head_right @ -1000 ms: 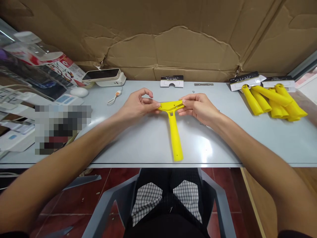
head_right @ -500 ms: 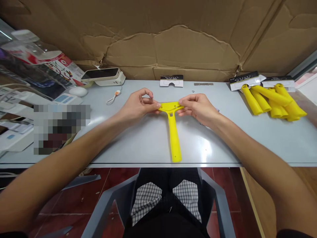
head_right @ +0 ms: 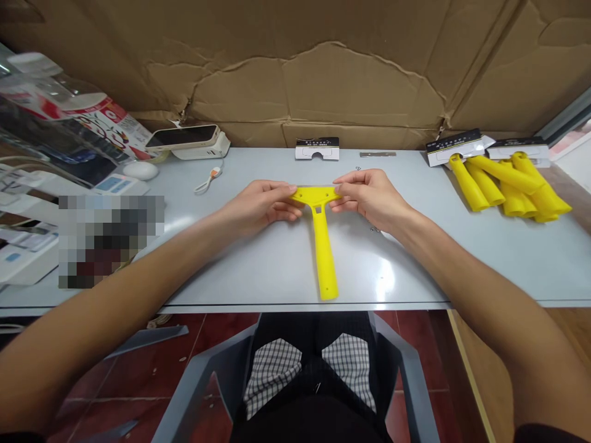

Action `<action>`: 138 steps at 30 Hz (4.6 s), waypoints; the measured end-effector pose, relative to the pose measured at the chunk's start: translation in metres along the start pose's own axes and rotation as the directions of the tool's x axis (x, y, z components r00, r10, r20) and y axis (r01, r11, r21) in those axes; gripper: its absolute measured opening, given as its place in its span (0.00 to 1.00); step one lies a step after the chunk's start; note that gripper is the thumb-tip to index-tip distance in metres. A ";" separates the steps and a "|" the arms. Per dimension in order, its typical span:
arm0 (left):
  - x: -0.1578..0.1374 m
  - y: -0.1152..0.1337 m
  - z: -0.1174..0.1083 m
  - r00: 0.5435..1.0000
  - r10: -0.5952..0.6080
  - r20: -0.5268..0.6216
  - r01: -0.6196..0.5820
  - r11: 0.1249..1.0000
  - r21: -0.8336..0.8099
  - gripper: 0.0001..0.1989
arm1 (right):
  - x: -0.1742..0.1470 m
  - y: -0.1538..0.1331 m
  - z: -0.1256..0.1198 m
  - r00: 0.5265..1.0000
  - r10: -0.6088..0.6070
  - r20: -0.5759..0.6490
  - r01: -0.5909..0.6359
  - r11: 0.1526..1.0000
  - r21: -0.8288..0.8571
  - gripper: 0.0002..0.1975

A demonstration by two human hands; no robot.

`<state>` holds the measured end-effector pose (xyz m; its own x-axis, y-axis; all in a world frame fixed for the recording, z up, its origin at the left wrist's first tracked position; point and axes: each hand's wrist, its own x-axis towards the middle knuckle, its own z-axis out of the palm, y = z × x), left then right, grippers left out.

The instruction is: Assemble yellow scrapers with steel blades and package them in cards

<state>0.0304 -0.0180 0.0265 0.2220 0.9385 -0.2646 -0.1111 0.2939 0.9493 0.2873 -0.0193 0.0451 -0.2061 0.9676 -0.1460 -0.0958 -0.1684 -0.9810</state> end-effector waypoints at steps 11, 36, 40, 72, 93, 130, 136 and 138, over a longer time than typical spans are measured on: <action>-0.003 0.003 -0.003 1.000 -0.009 0.016 0.009 0.999 0.041 0.10 | -0.001 -0.001 0.002 1.000 0.007 0.016 -0.007 1.000 0.014 0.07; -0.005 0.002 0.002 1.000 0.012 0.003 -0.012 0.998 0.054 0.09 | -0.002 -0.001 0.006 0.999 0.000 -0.040 -0.001 1.000 -0.022 0.09; -0.006 0.001 0.002 0.999 0.029 0.016 -0.030 0.997 0.069 0.09 | -0.001 0.000 0.003 1.000 0.015 -0.018 -0.016 0.999 -0.050 0.08; -0.004 -0.002 0.001 0.999 0.007 -0.044 -0.002 0.995 0.100 0.09 | 0.000 -0.065 -0.068 0.997 -0.009 0.080 0.080 0.244 -0.967 0.05; -0.009 0.004 0.007 0.999 -0.021 -0.028 0.024 0.992 0.124 0.13 | -0.004 -0.049 -0.051 0.933 0.249 0.261 0.253 0.067 -0.965 0.12; -0.032 -0.008 0.029 0.996 0.074 0.040 -0.080 0.983 0.162 0.11 | -0.020 0.001 0.005 0.729 -0.489 0.478 0.630 0.206 -0.749 0.07; -0.032 -0.008 0.029 0.995 0.073 0.061 -0.082 0.982 0.169 0.12 | -0.021 0.011 0.011 0.746 -0.497 0.443 0.619 0.272 -0.737 0.06; -0.032 -0.008 0.029 0.995 0.072 0.065 -0.082 0.982 0.173 0.12 | -0.022 0.011 0.013 0.758 -0.494 0.426 0.606 0.291 -0.741 0.07</action>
<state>0.0527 -0.0553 0.0324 0.2759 0.9434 -0.1843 0.0403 0.1802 0.9828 0.2782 -0.0446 0.0387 -0.5235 0.7366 0.4281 0.5685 0.6763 -0.4684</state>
